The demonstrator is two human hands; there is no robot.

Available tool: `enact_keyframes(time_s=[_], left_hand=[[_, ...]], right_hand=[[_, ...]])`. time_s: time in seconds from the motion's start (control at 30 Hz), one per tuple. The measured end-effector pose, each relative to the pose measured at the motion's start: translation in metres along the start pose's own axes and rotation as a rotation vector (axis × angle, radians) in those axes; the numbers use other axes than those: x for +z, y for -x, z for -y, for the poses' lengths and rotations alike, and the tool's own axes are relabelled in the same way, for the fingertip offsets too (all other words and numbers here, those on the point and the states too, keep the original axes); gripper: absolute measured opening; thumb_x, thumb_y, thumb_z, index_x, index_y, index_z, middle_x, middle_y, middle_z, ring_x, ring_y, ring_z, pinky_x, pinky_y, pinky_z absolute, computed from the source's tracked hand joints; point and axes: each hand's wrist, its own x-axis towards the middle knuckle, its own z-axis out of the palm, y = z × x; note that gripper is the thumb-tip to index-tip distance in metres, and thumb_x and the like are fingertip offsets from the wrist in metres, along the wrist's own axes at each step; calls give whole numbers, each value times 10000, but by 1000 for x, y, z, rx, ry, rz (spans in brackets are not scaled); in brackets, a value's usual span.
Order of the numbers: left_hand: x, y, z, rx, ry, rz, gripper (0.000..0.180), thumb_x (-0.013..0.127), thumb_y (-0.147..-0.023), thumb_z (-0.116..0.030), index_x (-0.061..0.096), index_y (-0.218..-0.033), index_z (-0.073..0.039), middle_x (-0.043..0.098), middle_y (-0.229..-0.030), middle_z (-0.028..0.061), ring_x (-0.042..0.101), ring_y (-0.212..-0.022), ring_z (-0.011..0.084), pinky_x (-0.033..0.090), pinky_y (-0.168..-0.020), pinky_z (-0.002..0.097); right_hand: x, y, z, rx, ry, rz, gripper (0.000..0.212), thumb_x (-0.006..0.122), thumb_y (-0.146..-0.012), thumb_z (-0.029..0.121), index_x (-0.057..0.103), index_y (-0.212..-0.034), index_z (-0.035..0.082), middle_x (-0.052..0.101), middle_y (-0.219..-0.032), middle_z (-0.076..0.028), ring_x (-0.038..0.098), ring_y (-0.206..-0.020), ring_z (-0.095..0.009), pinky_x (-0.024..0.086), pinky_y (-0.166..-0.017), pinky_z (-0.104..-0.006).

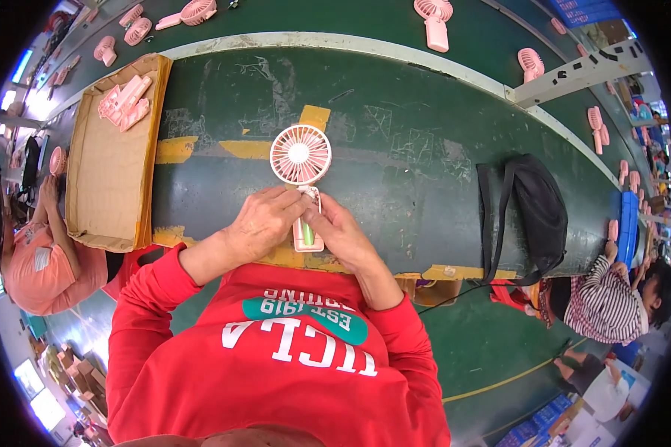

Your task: The person assembles handheld fans by arranging the internal wiring and circuit board inside the handle, snapping on the handle cover, testing the fan power, and placing the completed fans onto the conveyor belt.

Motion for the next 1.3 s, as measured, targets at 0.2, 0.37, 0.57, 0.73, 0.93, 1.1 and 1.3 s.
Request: enact_keyframes(time_s=[0.2, 0.37, 0.57, 0.73, 0.93, 1.1, 1.3], left_hand=[[0, 4, -6, -255, 110, -71, 362, 575, -761, 6, 473, -1107, -25, 596, -789, 134, 608, -685, 302, 496, -603, 382], [-2, 22, -12, -504, 336, -179, 273, 572, -786, -2, 531, -1056, -3, 593, -817, 167, 606, -726, 331, 489, -618, 383], [8, 28, -17, -483, 261, -207, 229, 571, -774, -22, 580, -1003, -2, 580, -852, 155, 592, -732, 350, 483, -629, 431], [-2, 36, -22, -445, 130, -150, 241, 579, -758, -2, 603, -998, 3, 591, -856, 165, 599, -729, 348, 498, -629, 423], [-55, 38, 42, -463, -89, -371, 214, 596, -760, -39, 603, -970, 1, 596, -866, 165, 596, -739, 340, 495, -625, 406], [-126, 70, 162, -187, -881, -725, 140, 523, -767, -3, 573, -895, -27, 563, -766, 136, 563, -660, 318, 465, -635, 430], [-132, 113, 282, -695, -834, -293, 132, 511, -802, -71, 625, -869, -74, 635, -817, 110, 610, -762, 267, 457, -738, 403]], right_hand=[[1, -7, 2, 171, -51, -111, 303, 475, -953, 245, 516, -1123, -3, 592, -942, -24, 569, -815, -73, 485, -699, -221], [7, -7, -3, 100, -90, -155, 290, 478, -951, 239, 536, -1101, -2, 614, -947, -43, 590, -827, -89, 493, -722, -225], [7, -13, -10, 36, -142, -188, 279, 484, -947, 217, 540, -1103, -7, 619, -978, -64, 599, -840, -101, 492, -730, -228], [18, -19, -12, 3, -80, -210, 276, 473, -946, 183, 543, -1113, -26, 618, -994, -69, 601, -846, -110, 496, -756, -255], [9, -10, -10, 36, -96, -248, 306, 471, -941, 188, 520, -1130, -47, 624, -1013, -173, 632, -905, -237, 519, -800, -325], [10, -4, -1, 67, -123, -194, 270, 456, -949, 176, 514, -1095, -44, 629, -988, -181, 633, -889, -228, 523, -781, -318], [9, -4, -4, 94, -123, -267, 320, 476, -941, 204, 507, -1135, -48, 621, -1021, -188, 631, -909, -240, 523, -796, -332]])
